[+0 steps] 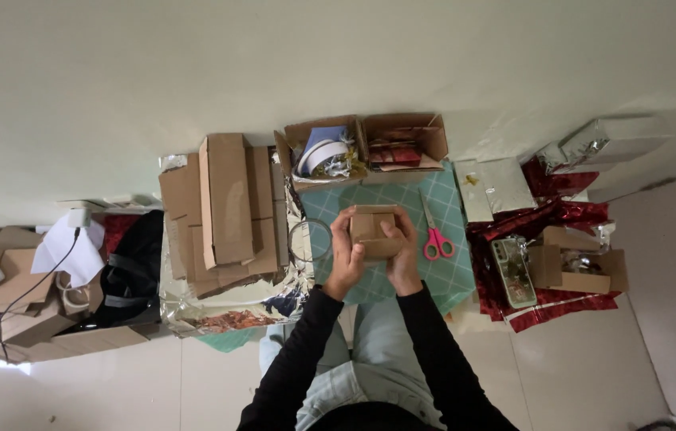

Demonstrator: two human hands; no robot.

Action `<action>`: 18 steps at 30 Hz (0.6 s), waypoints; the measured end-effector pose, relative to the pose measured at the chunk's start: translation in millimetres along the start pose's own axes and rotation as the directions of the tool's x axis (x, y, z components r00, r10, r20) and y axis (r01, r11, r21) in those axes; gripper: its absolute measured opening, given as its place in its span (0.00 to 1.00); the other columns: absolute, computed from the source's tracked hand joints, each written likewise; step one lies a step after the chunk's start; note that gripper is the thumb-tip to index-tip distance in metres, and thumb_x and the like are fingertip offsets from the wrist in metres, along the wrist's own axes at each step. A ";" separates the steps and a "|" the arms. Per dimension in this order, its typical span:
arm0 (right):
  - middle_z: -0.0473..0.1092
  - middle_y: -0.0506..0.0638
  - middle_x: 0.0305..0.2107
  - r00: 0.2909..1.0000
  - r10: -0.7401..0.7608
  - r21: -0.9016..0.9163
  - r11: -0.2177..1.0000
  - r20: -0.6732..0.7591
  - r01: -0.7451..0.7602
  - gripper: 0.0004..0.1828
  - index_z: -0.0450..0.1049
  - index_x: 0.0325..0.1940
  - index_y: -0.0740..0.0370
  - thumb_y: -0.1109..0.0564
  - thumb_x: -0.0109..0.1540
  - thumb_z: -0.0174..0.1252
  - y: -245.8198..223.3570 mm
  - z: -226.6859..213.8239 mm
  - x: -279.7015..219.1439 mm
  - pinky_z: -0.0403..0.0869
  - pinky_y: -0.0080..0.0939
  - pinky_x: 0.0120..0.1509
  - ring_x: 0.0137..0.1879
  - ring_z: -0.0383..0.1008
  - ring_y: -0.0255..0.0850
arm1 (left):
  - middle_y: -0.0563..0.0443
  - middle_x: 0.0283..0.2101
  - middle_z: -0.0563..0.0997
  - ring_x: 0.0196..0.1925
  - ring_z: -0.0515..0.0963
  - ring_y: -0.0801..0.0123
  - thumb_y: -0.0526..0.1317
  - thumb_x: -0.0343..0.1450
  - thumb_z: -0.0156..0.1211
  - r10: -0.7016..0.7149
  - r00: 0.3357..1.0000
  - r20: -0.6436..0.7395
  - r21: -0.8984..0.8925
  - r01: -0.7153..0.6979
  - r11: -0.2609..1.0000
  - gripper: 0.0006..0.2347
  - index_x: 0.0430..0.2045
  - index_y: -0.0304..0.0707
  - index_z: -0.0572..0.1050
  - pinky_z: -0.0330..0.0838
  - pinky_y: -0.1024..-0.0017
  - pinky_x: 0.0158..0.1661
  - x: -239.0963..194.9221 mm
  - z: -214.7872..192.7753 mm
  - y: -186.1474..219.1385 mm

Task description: Assembling a small brown cardboard box by folding flaps and applying tape.

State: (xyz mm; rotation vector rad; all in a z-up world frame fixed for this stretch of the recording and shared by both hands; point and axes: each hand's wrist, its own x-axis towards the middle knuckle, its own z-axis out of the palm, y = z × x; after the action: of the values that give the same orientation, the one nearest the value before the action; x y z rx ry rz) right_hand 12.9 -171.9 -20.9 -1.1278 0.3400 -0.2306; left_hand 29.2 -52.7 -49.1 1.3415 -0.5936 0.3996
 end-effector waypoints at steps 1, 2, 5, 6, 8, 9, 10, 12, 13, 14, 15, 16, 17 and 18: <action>0.70 0.49 0.49 1.000 -0.002 0.001 1.000 0.003 0.002 0.20 0.72 0.55 0.54 0.51 0.60 0.66 0.7 -0.5 1.5 0.75 0.47 0.51 0.49 0.71 0.41 | 0.30 0.64 0.61 0.68 0.60 0.43 0.59 0.76 0.42 0.003 1.000 -0.001 0.001 -0.003 1.000 0.30 0.63 0.31 0.54 0.50 0.48 0.66 0.1 1.7 -1.8; 0.71 0.49 0.48 1.000 -0.004 -0.005 1.000 0.013 0.004 0.20 0.73 0.55 0.53 0.50 0.60 0.66 1.6 -1.6 1.8 0.77 0.47 0.51 0.49 0.72 0.42 | 0.30 0.66 0.58 0.70 0.57 0.44 0.58 0.76 0.43 -0.019 1.000 -0.006 -0.031 0.019 0.999 0.31 0.65 0.31 0.50 0.47 0.48 0.67 -1.0 3.7 -3.0; 0.71 0.49 0.48 1.000 -0.011 -0.020 1.000 0.027 0.011 0.20 0.74 0.56 0.53 0.49 0.61 0.64 5.0 -6.6 0.4 0.78 0.47 0.51 0.49 0.74 0.42 | 0.30 0.69 0.55 0.72 0.55 0.42 0.57 0.76 0.44 -0.056 0.998 -0.006 -0.034 0.056 0.998 0.32 0.68 0.30 0.47 0.44 0.47 0.68 -1.9 4.0 3.1; 0.72 0.50 0.48 0.999 -0.028 -0.027 0.999 0.035 0.029 0.20 0.74 0.56 0.54 0.49 0.61 0.62 4.8 -7.0 3.6 0.78 0.47 0.51 0.50 0.75 0.43 | 0.29 0.70 0.56 0.72 0.55 0.40 0.56 0.76 0.44 -0.059 0.998 0.001 -0.007 0.059 0.998 0.32 0.68 0.30 0.48 0.45 0.46 0.68 2.6 3.3 5.0; 0.71 0.49 0.46 0.999 -0.019 0.011 1.000 0.031 0.019 0.22 0.74 0.56 0.52 0.42 0.62 0.60 6.3 -7.3 3.8 0.78 0.46 0.51 0.50 0.74 0.41 | 0.28 0.69 0.58 0.72 0.57 0.40 0.56 0.76 0.43 -0.064 0.998 0.017 0.006 0.064 0.998 0.32 0.68 0.29 0.49 0.47 0.46 0.67 5.2 0.7 11.1; 0.71 0.47 0.45 1.000 -0.006 0.050 0.999 0.026 0.005 0.25 0.75 0.55 0.50 0.35 0.62 0.57 7.3 -7.5 3.2 0.78 0.45 0.50 0.49 0.74 0.40 | 0.27 0.69 0.59 0.71 0.58 0.40 0.56 0.76 0.42 -0.073 0.997 0.034 0.020 0.072 0.997 0.32 0.68 0.28 0.51 0.49 0.46 0.67 5.9 -0.8 14.5; 0.71 0.47 0.45 1.000 -0.007 0.050 0.999 0.030 0.005 0.25 0.75 0.55 0.50 0.35 0.62 0.57 6.4 -6.6 1.7 0.78 0.45 0.50 0.49 0.74 0.40 | 0.27 0.69 0.59 0.71 0.58 0.40 0.56 0.76 0.42 -0.071 0.997 0.032 0.022 0.070 0.997 0.32 0.68 0.28 0.51 0.49 0.46 0.67 7.6 0.0 15.2; 0.69 0.49 0.48 0.996 -0.075 0.030 0.997 0.047 0.073 0.26 0.71 0.60 0.50 0.32 0.68 0.50 5.2 -6.4 -3.1 0.72 0.50 0.60 0.53 0.71 0.41 | 0.30 0.72 0.57 0.73 0.56 0.38 0.60 0.77 0.36 -0.011 0.999 0.033 0.097 0.008 0.995 0.35 0.70 0.27 0.50 0.44 0.45 0.69 9.4 2.3 16.8; 0.69 0.49 0.48 0.996 -0.073 0.030 0.997 0.046 0.072 0.26 0.71 0.60 0.50 0.32 0.68 0.50 1.8 -2.7 -3.5 0.72 0.50 0.60 0.53 0.71 0.41 | 0.30 0.72 0.57 0.73 0.56 0.38 0.60 0.77 0.36 -0.012 0.999 0.033 0.097 0.009 0.995 0.35 0.70 0.27 0.50 0.44 0.45 0.69 7.4 2.0 13.1; 0.71 0.52 0.49 0.988 -0.133 0.013 0.991 0.075 0.133 0.29 0.72 0.61 0.51 0.31 0.69 0.47 -2.0 0.8 -3.5 0.73 0.51 0.61 0.55 0.72 0.42 | 0.31 0.71 0.59 0.72 0.57 0.39 0.62 0.77 0.32 0.006 0.999 0.033 0.127 -0.010 0.992 0.35 0.69 0.28 0.52 0.43 0.44 0.69 5.7 2.2 9.2; 0.73 0.54 0.50 0.976 -0.192 -0.002 0.981 0.105 0.193 0.31 0.72 0.63 0.53 0.30 0.70 0.44 -5.9 4.4 -3.7 0.73 0.51 0.63 0.57 0.74 0.43 | 0.32 0.70 0.62 0.72 0.59 0.39 0.64 0.77 0.29 0.024 0.999 0.034 0.157 -0.030 0.987 0.35 0.69 0.29 0.54 0.43 0.44 0.69 4.1 2.3 5.5; 0.73 0.54 0.50 0.974 -0.197 0.000 0.980 0.110 0.198 0.31 0.72 0.63 0.53 0.30 0.70 0.44 -4.9 6.1 -6.4 0.73 0.51 0.63 0.57 0.74 0.43 | 0.32 0.70 0.62 0.72 0.59 0.39 0.64 0.77 0.29 0.031 0.999 0.033 0.158 -0.036 0.987 0.35 0.69 0.29 0.54 0.43 0.44 0.69 6.5 3.2 4.8; 0.74 0.56 0.52 0.962 -0.246 -0.007 0.969 0.120 0.248 0.31 0.72 0.63 0.53 0.31 0.71 0.38 -3.9 8.0 -9.0 0.73 0.52 0.63 0.59 0.74 0.45 | 0.34 0.63 0.67 0.68 0.64 0.40 0.62 0.76 0.33 0.053 0.999 0.010 0.096 -0.054 0.994 0.32 0.61 0.30 0.60 0.48 0.44 0.67 9.1 3.8 4.2; 0.75 0.57 0.53 0.948 -0.290 -0.015 0.956 0.129 0.294 0.33 0.72 0.62 0.53 0.31 0.72 0.33 -2.1 9.4 -13.2 0.73 0.54 0.63 0.60 0.75 0.47 | 0.35 0.57 0.72 0.64 0.70 0.40 0.61 0.75 0.37 0.070 0.997 -0.015 0.035 -0.069 0.997 0.28 0.54 0.31 0.65 0.53 0.44 0.66 9.8 4.1 4.4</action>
State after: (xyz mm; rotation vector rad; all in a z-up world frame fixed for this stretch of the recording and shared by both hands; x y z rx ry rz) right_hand 4.2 -160.2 -13.4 -1.2191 0.0632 -0.4148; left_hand 33.7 -56.5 -39.2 1.3522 -0.6233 0.4786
